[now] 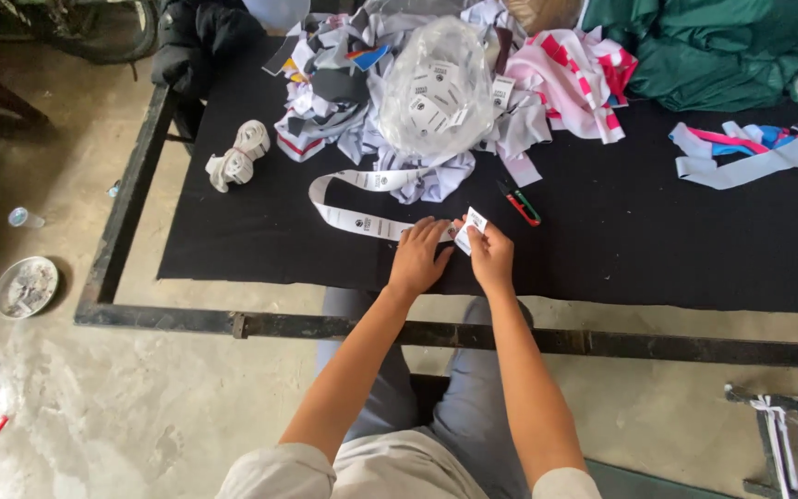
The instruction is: Cutting individual clothing labels from a continuous printed strip using a thread nipper.
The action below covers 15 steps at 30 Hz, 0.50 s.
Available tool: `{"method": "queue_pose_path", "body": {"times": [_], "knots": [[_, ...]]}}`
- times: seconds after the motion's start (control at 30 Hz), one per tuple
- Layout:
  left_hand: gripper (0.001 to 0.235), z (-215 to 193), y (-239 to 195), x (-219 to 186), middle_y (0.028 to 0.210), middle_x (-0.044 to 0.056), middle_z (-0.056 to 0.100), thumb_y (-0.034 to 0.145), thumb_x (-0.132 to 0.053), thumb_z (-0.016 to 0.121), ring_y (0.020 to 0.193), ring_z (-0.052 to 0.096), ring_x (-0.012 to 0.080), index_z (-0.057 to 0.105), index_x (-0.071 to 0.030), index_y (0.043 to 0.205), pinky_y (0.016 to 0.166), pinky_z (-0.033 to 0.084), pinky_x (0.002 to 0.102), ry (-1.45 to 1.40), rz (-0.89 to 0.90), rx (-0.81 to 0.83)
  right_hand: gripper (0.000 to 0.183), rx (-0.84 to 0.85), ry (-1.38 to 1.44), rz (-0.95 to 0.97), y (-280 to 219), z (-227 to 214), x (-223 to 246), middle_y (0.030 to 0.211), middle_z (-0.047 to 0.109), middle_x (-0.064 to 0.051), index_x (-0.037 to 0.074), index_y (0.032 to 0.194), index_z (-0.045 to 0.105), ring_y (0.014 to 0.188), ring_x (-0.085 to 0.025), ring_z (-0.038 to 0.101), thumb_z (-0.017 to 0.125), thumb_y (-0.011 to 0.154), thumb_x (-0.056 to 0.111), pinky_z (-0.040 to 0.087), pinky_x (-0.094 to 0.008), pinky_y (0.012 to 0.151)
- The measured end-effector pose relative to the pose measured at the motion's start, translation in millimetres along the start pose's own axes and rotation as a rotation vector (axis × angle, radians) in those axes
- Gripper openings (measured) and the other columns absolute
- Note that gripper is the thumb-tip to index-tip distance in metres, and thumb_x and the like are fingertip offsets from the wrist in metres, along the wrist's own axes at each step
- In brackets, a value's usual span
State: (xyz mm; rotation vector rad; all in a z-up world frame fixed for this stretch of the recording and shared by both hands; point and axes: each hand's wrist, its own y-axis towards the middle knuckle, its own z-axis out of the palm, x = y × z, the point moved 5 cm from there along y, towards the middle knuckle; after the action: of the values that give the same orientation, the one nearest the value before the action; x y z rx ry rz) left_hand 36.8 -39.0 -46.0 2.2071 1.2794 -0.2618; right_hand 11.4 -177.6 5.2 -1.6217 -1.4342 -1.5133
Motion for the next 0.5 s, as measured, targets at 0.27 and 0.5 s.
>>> {"method": "queue_pose_path", "body": {"times": [0.27, 0.5], "knots": [[0.052, -6, 6, 3, 0.13, 0.003, 0.068, 0.094, -0.027, 0.066, 0.138, 0.051, 0.022, 0.056, -0.016, 0.144, 0.111, 0.039, 0.041, 0.049, 0.003, 0.026, 0.021, -0.005, -0.025, 0.009, 0, 1, 6, 0.087, 0.077, -0.017, 0.001, 0.107, 0.077, 0.088, -0.032, 0.075, 0.068, 0.1, 0.019, 0.061, -0.041, 0.071], [0.05, 0, 2, 7, 0.132, 0.001, 0.067, 0.093, -0.028, 0.066, 0.136, 0.051, 0.0193, 0.058, -0.019, 0.142, 0.108, 0.04, 0.038, 0.073, -0.013, 0.003, 0.02, 0.012, -0.04, 0.059, -1, 1, 3, 0.087, 0.078, -0.015, 0.003, 0.106, 0.078, 0.088, -0.029, 0.076, 0.068, 0.1, 0.02, 0.062, -0.04, 0.072]]}}
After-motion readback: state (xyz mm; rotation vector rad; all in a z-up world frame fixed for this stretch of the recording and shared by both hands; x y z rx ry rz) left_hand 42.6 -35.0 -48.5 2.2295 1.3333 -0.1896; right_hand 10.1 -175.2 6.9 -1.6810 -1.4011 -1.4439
